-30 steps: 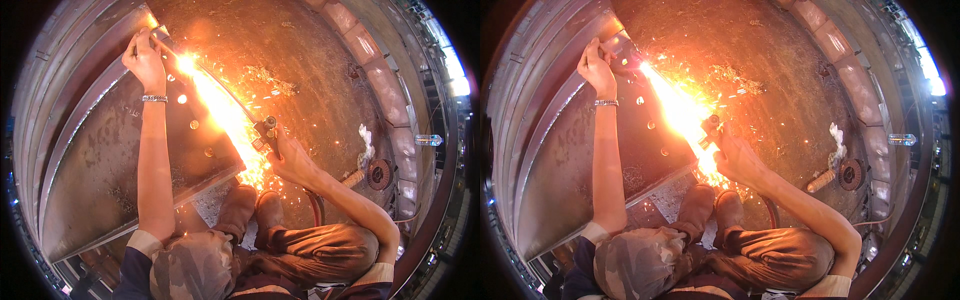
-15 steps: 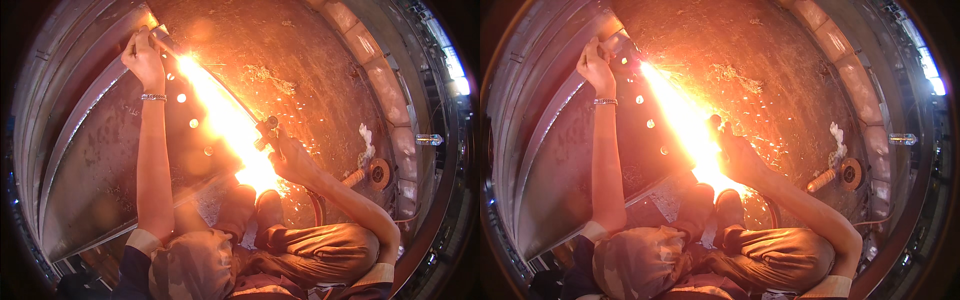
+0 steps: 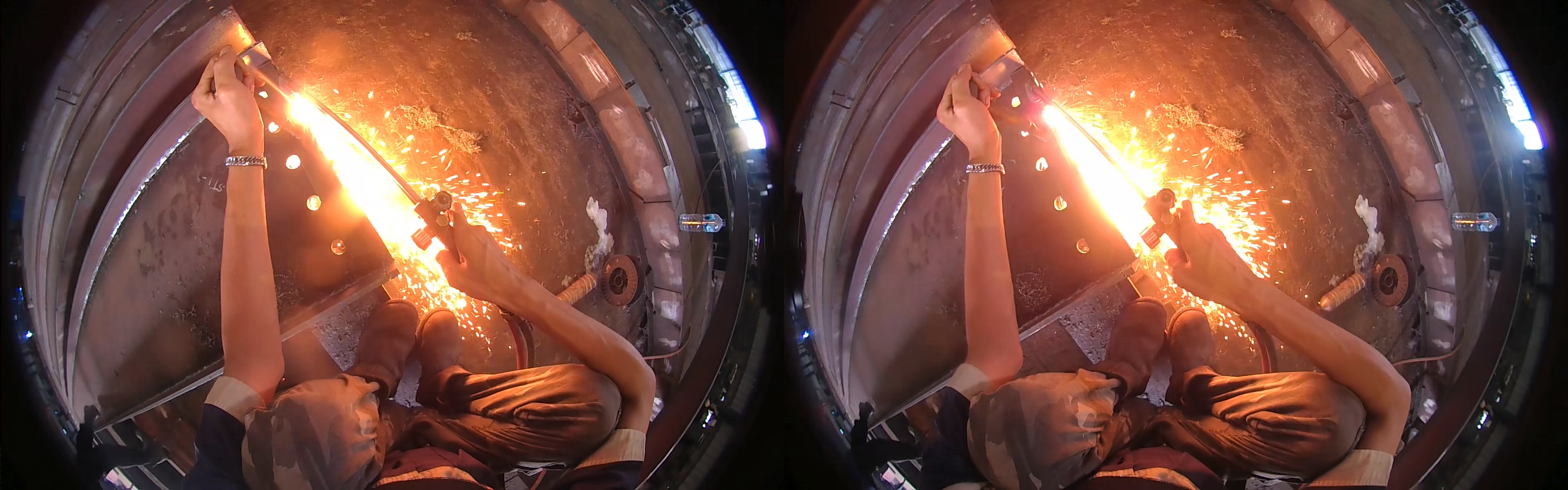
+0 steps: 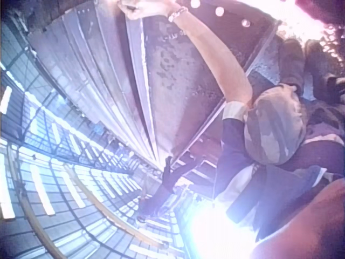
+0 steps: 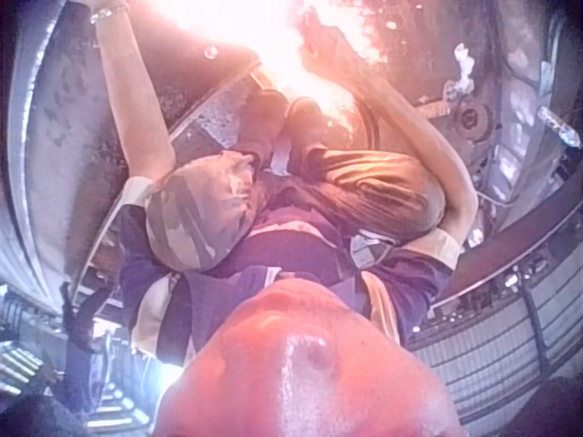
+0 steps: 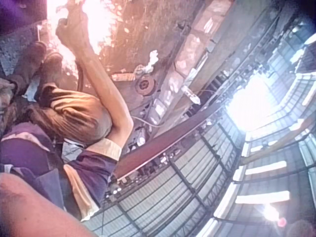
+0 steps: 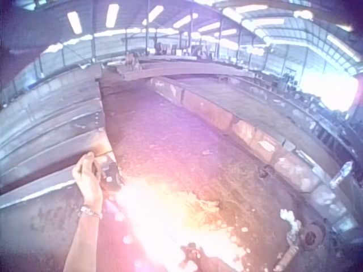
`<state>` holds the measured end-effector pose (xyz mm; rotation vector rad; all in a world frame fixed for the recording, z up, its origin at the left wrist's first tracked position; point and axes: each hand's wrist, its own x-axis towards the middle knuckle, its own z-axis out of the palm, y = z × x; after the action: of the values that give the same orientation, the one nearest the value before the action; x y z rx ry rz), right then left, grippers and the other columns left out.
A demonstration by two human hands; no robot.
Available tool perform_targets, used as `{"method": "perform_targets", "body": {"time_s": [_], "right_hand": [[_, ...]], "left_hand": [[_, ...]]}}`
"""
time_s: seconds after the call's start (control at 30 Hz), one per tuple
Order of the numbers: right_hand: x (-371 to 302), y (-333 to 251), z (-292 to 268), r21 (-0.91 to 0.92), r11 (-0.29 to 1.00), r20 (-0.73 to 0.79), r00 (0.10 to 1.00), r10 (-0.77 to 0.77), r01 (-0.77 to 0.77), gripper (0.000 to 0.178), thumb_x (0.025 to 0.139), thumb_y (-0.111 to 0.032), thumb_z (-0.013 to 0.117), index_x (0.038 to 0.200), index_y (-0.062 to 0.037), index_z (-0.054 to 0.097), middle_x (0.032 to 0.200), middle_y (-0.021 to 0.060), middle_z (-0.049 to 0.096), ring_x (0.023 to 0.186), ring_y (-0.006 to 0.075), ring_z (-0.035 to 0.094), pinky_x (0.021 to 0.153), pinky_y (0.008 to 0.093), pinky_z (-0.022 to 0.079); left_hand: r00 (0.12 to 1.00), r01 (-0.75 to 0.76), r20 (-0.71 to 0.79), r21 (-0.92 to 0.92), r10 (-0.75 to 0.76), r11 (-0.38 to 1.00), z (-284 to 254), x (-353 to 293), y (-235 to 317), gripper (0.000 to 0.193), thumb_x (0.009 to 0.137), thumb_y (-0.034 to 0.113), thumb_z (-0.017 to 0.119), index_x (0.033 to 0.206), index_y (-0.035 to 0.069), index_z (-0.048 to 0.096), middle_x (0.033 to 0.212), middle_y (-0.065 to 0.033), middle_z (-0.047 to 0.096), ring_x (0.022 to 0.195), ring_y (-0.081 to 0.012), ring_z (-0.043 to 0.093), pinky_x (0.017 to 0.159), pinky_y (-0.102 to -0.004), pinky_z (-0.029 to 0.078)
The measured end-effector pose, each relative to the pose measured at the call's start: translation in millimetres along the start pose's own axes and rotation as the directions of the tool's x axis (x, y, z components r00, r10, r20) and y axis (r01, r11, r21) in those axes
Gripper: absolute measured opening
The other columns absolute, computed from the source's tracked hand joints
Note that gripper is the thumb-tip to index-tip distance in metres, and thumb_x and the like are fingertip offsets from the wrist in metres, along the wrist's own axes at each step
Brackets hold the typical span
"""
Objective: The person uses a cutting torch to cut a metal plate. They position the torch, ignite it, and move it along the metal to create a cut, producing sparks. The person then repositions the torch and continues cutting another section of the metal plate.
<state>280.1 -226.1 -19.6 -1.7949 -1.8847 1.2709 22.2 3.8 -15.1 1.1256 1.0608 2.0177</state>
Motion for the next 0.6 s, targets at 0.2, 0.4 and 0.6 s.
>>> {"method": "perform_targets", "body": {"time_s": [0.2, 0.4, 0.6], "right_hand": [[-0.6, 1.0, -0.9, -0.042, 0.999, 0.005, 1.0, 0.001, -0.001, 0.069, 0.083, -0.007, 0.056, 0.134, 0.0276, 0.026, 0.079, 0.0317, 0.06, 0.075, 0.044, 0.062, 0.069, 0.0498, 0.048], [-2.4, 5.1, 0.1, -0.037, 0.998, 0.046, 0.998, 0.047, -0.045, 0.069, 0.084, -0.009, 0.056, 0.134, 0.0277, 0.026, 0.079, 0.0327, 0.06, 0.074, 0.0451, 0.062, 0.071, 0.0521, 0.047], [-1.7, 4.9, 4.3, -0.075, 0.997, -0.029, 1.0, -0.004, 0.002, 0.064, 0.082, -0.004, 0.053, 0.139, 0.0135, 0.032, 0.077, 0.0312, 0.059, 0.075, 0.0482, 0.061, 0.071, 0.0558, 0.046]], "left_hand": [[1.0, -0.025, 0.015, 0.015, 0.025, 1.0, -0.7, -0.5, 0.3, 0.039, 0.091, 0.007, 0.056, 0.055, 0.003, 0.04, 0.054, 0.0012, 0.035, 0.046, -0.0085, 0.034, 0.046, -0.0277, 0.037], [1.0, -0.012, 0.001, 0.02, 0.012, 1.0, 0.0, -0.3, 0.6, 0.038, 0.091, 0.007, 0.055, 0.056, 0.002, 0.041, 0.054, 0.0009, 0.036, 0.047, -0.0088, 0.035, 0.047, -0.0282, 0.038], [1.0, -0.031, 0.004, 0.022, 0.031, 0.999, 0.0, -0.8, 0.5, 0.037, 0.091, 0.007, 0.055, 0.057, 0.001, 0.043, 0.054, 0.0005, 0.038, 0.046, -0.0091, 0.036, 0.047, -0.0274, 0.038]]}}
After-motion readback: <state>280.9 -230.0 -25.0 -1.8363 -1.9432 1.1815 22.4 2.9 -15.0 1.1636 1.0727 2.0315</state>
